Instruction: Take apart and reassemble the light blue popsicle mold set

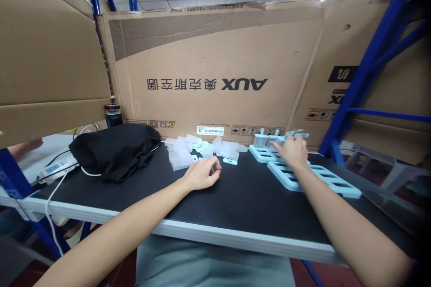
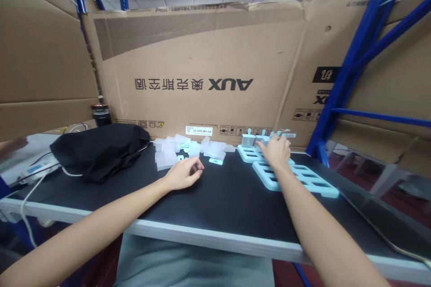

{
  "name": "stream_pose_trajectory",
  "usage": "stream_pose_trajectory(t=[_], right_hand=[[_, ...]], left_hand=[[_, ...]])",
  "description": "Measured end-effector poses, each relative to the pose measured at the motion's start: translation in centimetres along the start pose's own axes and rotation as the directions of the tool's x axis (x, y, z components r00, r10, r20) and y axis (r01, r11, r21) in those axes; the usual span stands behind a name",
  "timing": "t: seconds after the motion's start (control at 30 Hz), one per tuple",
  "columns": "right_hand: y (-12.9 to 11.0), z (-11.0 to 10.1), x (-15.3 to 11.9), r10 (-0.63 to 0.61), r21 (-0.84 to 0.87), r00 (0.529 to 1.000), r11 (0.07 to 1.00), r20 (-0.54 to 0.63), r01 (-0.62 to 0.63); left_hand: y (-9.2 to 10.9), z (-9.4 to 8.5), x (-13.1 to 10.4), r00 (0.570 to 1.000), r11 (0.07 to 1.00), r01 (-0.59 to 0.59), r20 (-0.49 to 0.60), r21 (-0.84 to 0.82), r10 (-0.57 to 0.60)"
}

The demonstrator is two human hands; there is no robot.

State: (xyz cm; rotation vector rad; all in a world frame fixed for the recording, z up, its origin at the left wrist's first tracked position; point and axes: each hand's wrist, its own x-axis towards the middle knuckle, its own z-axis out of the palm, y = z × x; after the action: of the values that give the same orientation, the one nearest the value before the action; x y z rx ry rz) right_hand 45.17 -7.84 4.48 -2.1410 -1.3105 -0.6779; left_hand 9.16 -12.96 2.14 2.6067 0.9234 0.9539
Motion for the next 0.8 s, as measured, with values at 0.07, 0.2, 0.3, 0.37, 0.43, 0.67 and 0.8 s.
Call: stream_pose_trajectory(t=[0.07,0.2,0.3,0.37,0.43,0.67,0.8], right_hand=[[-0.1,-0.1,-0.1,0.019,-0.015,1.000,1.000,-0.011,-0.019],[0.2,-0.4,-0.3,0.037,-0.023,0.999,0.999,-0.006,-0.037],[0.2,-0.4,-0.4,0.052,-0.019,0.999,0.998,-0.013,-0.052],[0.1,-0.3,-0.4,0.066,-0.007,0.997,0.998,-0.037,-0.066],[-0.1,-0.3,-0.3,0.053,0.012,0.997,0.999,-0.047,-0.053],[0.5,0.5,0.1,0.008,0.010,1.000,1.000,0.029,-0.008],[1.0,1.1,0.3,-0.061,-0.016,0.996,0.998,0.063,0.063]], left_hand=[[0.0,0.0,0.0,1.000,1.000,-0.001,0.003,0.005,0.001],[-0.1,0.1,0.0,1.000,1.000,-0.016,-0.005,0.005,0.016],[0.1,0.0,0.0,1.000,0.999,-0.025,-0.008,0.028,0.025],[0.2,-0.1,-0.1,1.000,0.998,-0.030,0.006,0.047,0.030],[0.3,-0.2,-0.2,0.999,0.997,-0.035,0.021,0.062,0.034],[0.5,-0.2,-0.2,0.998,0.990,-0.048,0.033,0.132,0.045],[1.1,-1.1,0.1,0.993,0.944,-0.115,0.025,0.309,0.113]])
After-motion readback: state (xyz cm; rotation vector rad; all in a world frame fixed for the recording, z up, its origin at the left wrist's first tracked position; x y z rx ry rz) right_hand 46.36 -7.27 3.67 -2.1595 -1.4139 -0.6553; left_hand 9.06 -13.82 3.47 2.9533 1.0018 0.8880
